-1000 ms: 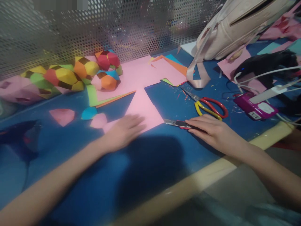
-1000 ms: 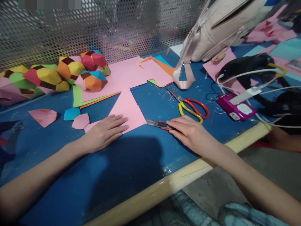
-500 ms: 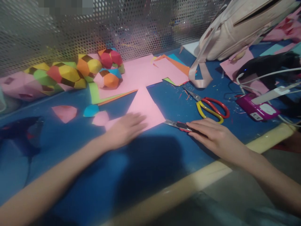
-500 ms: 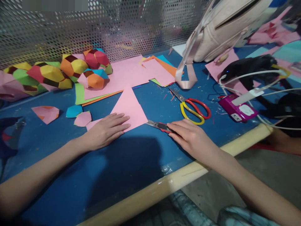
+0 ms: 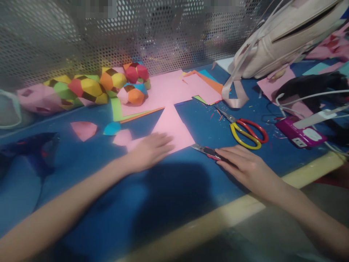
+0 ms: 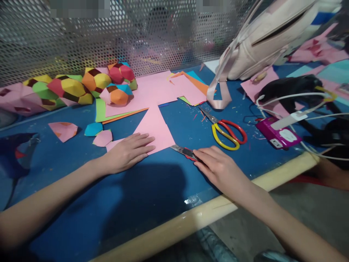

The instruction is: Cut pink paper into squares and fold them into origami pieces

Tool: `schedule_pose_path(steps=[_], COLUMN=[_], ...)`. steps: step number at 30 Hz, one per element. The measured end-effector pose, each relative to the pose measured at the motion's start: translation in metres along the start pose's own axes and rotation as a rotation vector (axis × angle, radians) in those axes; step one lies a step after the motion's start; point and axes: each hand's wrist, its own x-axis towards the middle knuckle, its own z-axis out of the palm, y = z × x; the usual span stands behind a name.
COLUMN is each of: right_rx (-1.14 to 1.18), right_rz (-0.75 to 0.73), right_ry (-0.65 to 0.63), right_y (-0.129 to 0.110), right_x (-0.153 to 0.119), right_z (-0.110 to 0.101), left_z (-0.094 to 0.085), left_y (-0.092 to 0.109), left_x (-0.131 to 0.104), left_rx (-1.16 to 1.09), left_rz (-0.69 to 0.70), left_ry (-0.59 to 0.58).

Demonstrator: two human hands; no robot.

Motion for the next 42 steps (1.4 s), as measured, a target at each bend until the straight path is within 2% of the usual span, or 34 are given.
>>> schedule_pose_path(steps=[8, 16, 23, 28, 42], right_rx=[-0.016, -0.019, -0.019, -0.011, -0.015], right_rz=[-0.008, -0.007, -0.032, -0.046, -0.075], right_ry=[-0.008, -0.020, -0.055, -0.073, -0.070], right_y=[-0.004, -0.009, -0.014, -0.015, -0.021], right_x=[-0.001, -0.001, 0.001, 0.000, 0.005], right_z=[0.001, 0.003, 0.000, 0.000, 0.005], left_z=[0.002, -0.008, -0.014, -0.011, -0.006], left_y=[0.000, 0.002, -0.011, -0.018, -0.015], left_x=[0.000, 0.001, 0.002, -0.001, -0.004], left_rx=[-0.021, -0.169, -0.253, -0.251, -0.258], left_rz=[-0.019, -0.180, -0.103, -0.053, -0.099], left_ry=[0.006, -0.130, -0.194, -0.191, -0.152])
